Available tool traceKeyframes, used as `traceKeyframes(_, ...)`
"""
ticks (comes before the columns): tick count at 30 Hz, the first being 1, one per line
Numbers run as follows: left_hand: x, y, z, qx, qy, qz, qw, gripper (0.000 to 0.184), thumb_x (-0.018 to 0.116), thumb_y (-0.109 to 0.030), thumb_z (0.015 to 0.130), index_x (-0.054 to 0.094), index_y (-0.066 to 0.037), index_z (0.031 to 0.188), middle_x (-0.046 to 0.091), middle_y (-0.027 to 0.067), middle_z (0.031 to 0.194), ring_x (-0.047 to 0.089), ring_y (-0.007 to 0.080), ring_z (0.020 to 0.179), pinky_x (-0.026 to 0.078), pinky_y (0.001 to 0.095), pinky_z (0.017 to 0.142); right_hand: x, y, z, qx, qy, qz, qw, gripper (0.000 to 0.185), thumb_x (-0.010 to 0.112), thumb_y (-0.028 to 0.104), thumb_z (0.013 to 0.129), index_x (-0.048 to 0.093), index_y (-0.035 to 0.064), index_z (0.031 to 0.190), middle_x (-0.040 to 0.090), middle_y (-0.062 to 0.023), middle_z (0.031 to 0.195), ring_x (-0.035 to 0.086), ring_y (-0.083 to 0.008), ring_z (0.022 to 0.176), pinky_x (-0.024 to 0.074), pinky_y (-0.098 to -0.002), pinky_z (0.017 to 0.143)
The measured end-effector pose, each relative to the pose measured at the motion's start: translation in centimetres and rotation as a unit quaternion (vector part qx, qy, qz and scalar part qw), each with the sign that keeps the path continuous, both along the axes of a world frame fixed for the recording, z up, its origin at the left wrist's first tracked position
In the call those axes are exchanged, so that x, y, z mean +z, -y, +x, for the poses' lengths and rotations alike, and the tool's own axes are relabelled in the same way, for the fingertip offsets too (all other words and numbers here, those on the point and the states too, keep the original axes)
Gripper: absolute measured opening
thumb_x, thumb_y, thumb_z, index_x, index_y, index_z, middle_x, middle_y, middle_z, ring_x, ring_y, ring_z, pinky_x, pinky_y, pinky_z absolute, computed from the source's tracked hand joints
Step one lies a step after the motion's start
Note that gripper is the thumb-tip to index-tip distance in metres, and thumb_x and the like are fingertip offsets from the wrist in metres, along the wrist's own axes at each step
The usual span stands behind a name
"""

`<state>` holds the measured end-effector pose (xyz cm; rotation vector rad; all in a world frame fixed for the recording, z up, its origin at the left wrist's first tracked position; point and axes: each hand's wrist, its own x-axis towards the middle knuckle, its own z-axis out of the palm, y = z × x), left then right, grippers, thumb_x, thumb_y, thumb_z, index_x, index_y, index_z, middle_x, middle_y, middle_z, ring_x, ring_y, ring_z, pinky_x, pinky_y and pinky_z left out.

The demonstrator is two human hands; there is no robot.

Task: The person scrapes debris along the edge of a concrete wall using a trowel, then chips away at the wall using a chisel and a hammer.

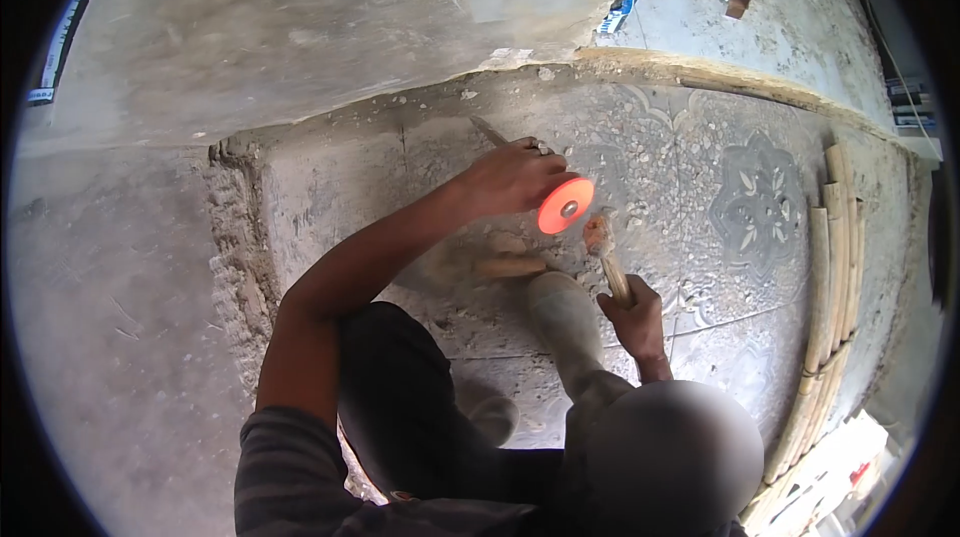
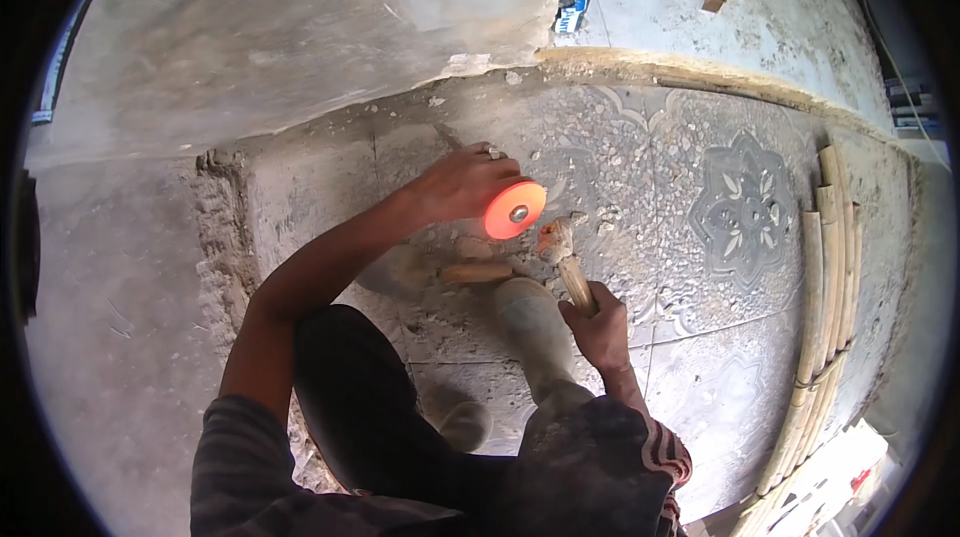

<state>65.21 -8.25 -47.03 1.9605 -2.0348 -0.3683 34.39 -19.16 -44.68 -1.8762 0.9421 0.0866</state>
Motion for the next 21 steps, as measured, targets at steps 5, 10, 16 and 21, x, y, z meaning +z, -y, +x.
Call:
traceKeyframes(5, 1.7, -0.2, 0.1, 0.027, -0.033, -0.067, 0.997, 0.035, 0.073, -0.024, 0.078, 0.067, -0.017, 0.112, 0.064, 0.0028, 0.097, 0.067, 0.0210, 0.091, 0.051, 0.0374, 0.087, -0.3, -0.4, -0.3, -0.068, -0.010, 0.089, 0.994, 0.023, 0.077, 0.014, 0.084, 0.063, -0.0028, 0.091, 0.061, -0.0065, 0.067, 0.057, -0.0118, 0.059, 0.0464, -0.0317, 0.055)
traceKeyframes(10, 1.0, -0.7, 0.6, 0.025, 0.041, -0.073, 0.996, 0.034, 0.069, -0.025, 0.080, 0.067, -0.019, 0.113, 0.060, 0.0012, 0.093, 0.066, 0.0183, 0.092, 0.050, 0.0365, 0.088, -0.5, -0.2, -1.2, -0.097, -0.008, 0.104, 0.990, 0.017, 0.071, 0.011, 0.088, 0.062, -0.0032, 0.092, 0.061, -0.0057, 0.066, 0.059, -0.0120, 0.056, 0.0474, -0.0311, 0.051)
traceKeyframes(16, 2.7, 0.8, -0.1, -0.016, 0.064, -0.216, 0.974, 0.023, 0.063, -0.026, 0.085, 0.062, -0.024, 0.108, 0.056, -0.0025, 0.090, 0.065, 0.0167, 0.084, 0.050, 0.0372, 0.091, -0.4, -0.4, -1.4, -0.100, 0.032, 0.113, 0.988, 0.016, 0.069, 0.010, 0.092, 0.059, 0.0012, 0.084, 0.058, -0.0029, 0.062, 0.056, -0.0105, 0.052, 0.0444, -0.0287, 0.049)
traceKeyframes(21, 4.2, 3.0, -1.0, -0.053, 0.044, -0.276, 0.959, 0.026, 0.068, -0.022, 0.079, 0.064, -0.021, 0.104, 0.053, -0.0030, 0.089, 0.061, 0.0157, 0.090, 0.046, 0.0369, 0.098, -0.3, -0.5, -0.7, -0.102, 0.114, 0.121, 0.981, 0.016, 0.070, 0.007, 0.091, 0.059, 0.0034, 0.081, 0.058, -0.0007, 0.062, 0.055, -0.0082, 0.053, 0.0441, -0.0278, 0.050)
